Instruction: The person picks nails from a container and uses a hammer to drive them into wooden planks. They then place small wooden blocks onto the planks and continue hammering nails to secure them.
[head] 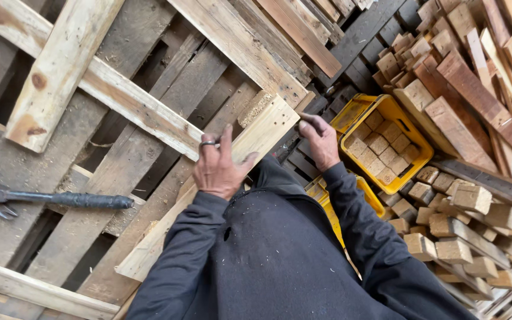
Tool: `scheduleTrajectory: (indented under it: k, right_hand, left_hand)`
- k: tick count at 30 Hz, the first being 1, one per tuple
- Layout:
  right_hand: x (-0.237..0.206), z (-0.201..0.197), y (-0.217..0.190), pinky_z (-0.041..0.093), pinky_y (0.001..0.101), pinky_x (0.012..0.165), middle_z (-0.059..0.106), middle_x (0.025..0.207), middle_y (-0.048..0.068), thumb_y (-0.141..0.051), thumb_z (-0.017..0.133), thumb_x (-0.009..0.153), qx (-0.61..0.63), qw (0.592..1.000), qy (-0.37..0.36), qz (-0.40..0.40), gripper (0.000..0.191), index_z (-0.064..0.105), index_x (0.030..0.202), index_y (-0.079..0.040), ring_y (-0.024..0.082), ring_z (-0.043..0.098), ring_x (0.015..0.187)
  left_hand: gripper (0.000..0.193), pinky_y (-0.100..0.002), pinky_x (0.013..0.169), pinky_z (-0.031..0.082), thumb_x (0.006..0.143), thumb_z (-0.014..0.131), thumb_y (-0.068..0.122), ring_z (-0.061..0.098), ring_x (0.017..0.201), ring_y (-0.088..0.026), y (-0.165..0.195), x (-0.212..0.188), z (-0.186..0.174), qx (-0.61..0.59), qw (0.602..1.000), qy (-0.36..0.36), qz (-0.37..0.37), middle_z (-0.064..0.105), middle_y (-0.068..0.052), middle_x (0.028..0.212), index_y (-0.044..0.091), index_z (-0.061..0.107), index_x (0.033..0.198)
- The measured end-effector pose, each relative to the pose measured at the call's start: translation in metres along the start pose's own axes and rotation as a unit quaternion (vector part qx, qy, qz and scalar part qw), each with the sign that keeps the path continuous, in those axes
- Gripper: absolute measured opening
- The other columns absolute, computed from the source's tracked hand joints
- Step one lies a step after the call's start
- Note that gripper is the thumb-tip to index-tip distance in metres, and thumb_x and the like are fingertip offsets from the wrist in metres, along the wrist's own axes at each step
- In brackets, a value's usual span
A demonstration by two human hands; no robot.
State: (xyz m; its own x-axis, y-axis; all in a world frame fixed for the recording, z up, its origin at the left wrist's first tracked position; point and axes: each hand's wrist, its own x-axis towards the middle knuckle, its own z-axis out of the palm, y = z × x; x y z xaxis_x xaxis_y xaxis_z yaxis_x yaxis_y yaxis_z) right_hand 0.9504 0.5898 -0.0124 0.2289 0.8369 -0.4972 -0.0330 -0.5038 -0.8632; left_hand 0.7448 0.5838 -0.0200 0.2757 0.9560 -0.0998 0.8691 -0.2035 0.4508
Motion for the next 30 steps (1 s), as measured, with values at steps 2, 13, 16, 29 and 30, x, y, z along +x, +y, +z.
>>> scheduleTrajectory:
  k: [2, 13, 16, 29, 30]
  right_hand:
    - [-0.006, -0.004, 0.012, 0.053, 0.0262, 0.097, 0.07, 0.122, 0.005, -0.009, 0.069, 0.094, 0.027, 1.0, -0.014, -0.004, 0.05, 0.058, 0.142, 0.001, 0.012, 0.064, 0.107]
    - [-0.012, -0.004, 0.034, 0.046, 0.0494, 0.111, 0.03, 0.141, 0.024, -0.033, 0.103, 0.058, -0.277, 0.933, -0.016, -0.231, 0.134, 0.018, 0.158, -0.005, 0.041, 0.046, 0.13]
    - [-0.011, -0.002, 0.025, 0.048, 0.0502, 0.107, 0.033, 0.141, 0.024, -0.035, 0.103, 0.058, -0.304, 0.925, 0.019, -0.229, 0.127, 0.023, 0.152, -0.006, 0.044, 0.049, 0.129]
    - [-0.006, -0.029, 0.051, 0.046, 0.0428, 0.119, 0.038, 0.152, 0.017, -0.011, 0.083, 0.08, -0.211, 0.954, -0.064, -0.205, 0.094, 0.036, 0.161, -0.007, 0.035, 0.05, 0.14]
    - [-0.007, -0.034, 0.056, 0.048, 0.04, 0.116, 0.043, 0.149, 0.015, -0.01, 0.077, 0.085, -0.151, 0.971, -0.066, -0.171, 0.082, 0.041, 0.158, -0.007, 0.031, 0.053, 0.137]
  left_hand:
    - [0.095, -0.041, 0.059, 0.058, 0.072, 0.084, 0.065, 0.06, 0.094, -0.032, 0.015, 0.006, 0.005, -0.015, 0.999, -0.021, -0.019, 0.048, -0.017, 0.109, 0.006, 0.049, 0.139]
    - [0.1, -0.046, 0.066, 0.058, 0.064, 0.089, 0.061, 0.06, 0.105, -0.036, 0.038, 0.0, 0.028, 0.035, 0.997, -0.064, -0.022, 0.05, -0.016, 0.114, 0.012, 0.047, 0.14]
    - [0.094, -0.046, 0.066, 0.058, 0.065, 0.089, 0.06, 0.061, 0.104, -0.037, 0.042, 0.001, 0.036, 0.048, 0.998, -0.046, -0.011, 0.051, -0.016, 0.112, 0.012, 0.049, 0.136]
    - [0.079, -0.045, 0.06, 0.059, 0.067, 0.087, 0.06, 0.063, 0.099, -0.037, 0.053, 0.009, 0.038, 0.085, 0.995, -0.037, -0.026, 0.053, -0.019, 0.107, 0.005, 0.051, 0.111]
    - [0.08, -0.045, 0.06, 0.059, 0.067, 0.087, 0.06, 0.063, 0.099, -0.038, 0.054, 0.01, 0.037, 0.082, 0.996, -0.033, -0.022, 0.053, -0.019, 0.108, 0.004, 0.051, 0.111]
